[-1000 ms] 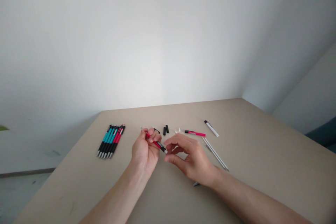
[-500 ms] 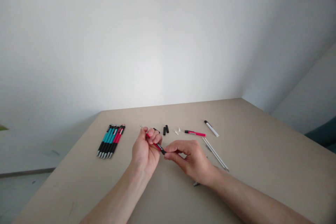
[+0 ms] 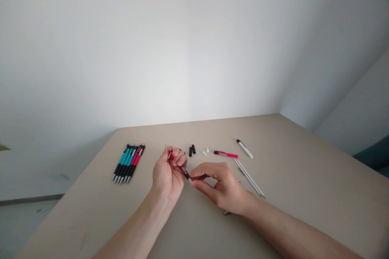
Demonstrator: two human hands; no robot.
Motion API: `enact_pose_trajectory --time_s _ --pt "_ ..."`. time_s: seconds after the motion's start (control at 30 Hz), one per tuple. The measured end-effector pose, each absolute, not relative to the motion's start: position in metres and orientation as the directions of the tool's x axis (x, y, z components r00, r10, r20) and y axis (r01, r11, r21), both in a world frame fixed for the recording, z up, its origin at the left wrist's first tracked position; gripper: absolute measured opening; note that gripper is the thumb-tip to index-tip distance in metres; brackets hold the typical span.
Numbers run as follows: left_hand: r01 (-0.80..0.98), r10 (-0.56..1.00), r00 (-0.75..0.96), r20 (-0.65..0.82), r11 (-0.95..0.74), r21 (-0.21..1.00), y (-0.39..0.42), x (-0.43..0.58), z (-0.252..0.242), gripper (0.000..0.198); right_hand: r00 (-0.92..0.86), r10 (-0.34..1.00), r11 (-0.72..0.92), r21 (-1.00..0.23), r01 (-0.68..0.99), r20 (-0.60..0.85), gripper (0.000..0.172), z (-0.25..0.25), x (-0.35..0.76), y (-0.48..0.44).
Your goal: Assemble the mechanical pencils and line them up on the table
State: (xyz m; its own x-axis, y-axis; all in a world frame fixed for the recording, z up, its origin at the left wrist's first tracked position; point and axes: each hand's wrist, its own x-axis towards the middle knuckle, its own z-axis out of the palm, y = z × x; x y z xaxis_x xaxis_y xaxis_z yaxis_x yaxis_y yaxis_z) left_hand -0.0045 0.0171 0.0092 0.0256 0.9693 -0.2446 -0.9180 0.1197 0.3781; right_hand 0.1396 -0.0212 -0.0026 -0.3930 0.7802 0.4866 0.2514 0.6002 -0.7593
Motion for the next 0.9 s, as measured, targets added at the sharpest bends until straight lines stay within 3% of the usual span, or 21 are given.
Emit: enact_pose_trajectory --time_s 0.9 --pt "-0.919 0.942 0.062 -0.329 0.183 0.348 0.0151 -0.0042 0.0111 0.029 -0.459 0.736 0.629 -0.754 0.191 0.498 0.016 -0.0030 0.1410 -0.0214"
